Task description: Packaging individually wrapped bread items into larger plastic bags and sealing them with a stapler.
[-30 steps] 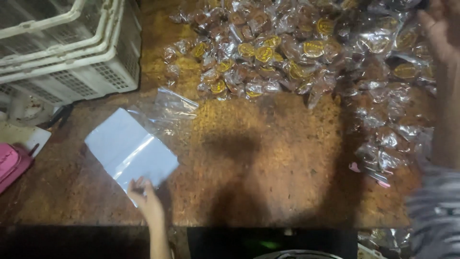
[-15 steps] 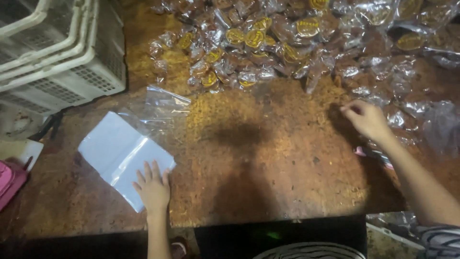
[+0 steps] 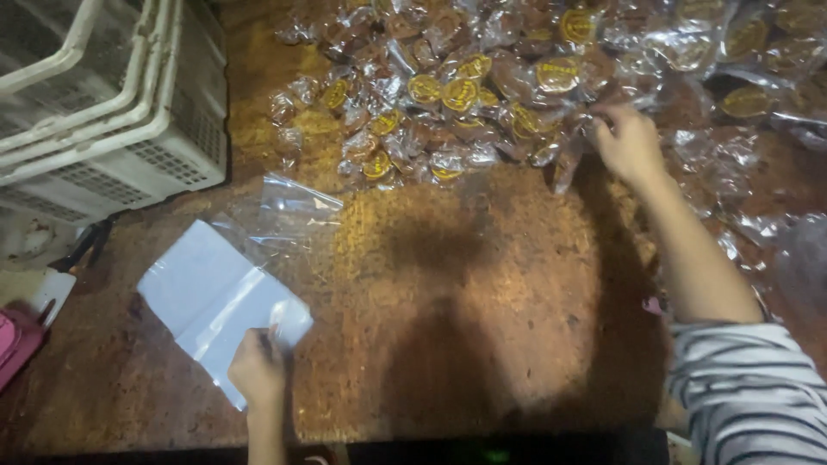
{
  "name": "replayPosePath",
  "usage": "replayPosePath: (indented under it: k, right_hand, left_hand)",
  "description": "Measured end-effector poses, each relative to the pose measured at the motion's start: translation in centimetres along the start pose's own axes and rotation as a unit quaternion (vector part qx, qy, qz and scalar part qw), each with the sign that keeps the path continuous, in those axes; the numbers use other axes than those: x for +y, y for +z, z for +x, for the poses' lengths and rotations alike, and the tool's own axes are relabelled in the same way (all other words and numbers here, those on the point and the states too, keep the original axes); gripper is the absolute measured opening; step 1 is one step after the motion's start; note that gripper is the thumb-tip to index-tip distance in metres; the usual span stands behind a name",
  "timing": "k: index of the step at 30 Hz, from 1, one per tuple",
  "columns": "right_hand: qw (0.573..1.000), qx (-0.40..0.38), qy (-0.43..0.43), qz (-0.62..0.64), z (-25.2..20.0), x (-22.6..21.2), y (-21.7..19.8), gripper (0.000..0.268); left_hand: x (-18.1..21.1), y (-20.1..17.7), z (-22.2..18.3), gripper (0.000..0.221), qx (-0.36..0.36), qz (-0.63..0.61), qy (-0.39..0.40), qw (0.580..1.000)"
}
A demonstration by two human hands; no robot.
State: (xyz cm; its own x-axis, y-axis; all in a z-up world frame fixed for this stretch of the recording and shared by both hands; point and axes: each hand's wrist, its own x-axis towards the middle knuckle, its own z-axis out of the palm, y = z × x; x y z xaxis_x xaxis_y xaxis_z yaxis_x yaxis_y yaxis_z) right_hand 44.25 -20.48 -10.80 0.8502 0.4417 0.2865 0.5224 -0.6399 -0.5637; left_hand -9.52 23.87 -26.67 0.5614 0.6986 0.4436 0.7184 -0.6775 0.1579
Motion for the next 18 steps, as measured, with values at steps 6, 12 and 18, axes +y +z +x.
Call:
replayPosePath:
  k: [6,12,18]
  right_hand:
    - [0.985,-0.122,0.119,-0.013,5.5,-9.9,-1.3,0.060]
    - [0.979,-0.071,0.167,-0.092,6.6,-7.3,1.9,0.074]
    - [0.870,0.178,0.250,0.386,9.6,1.8,7.0,0.094]
  left_hand:
    - [1.5,-2.6,1.0,0.066,-0.045,-0.130,0.102,0.985]
    - [1.5,-4.7,-1.5,0.087,-0.138,0.132,0.011,0.981]
    - [0.8,-4.4,-1.6,0.048,-0.120,0.081,-0.009,0.989]
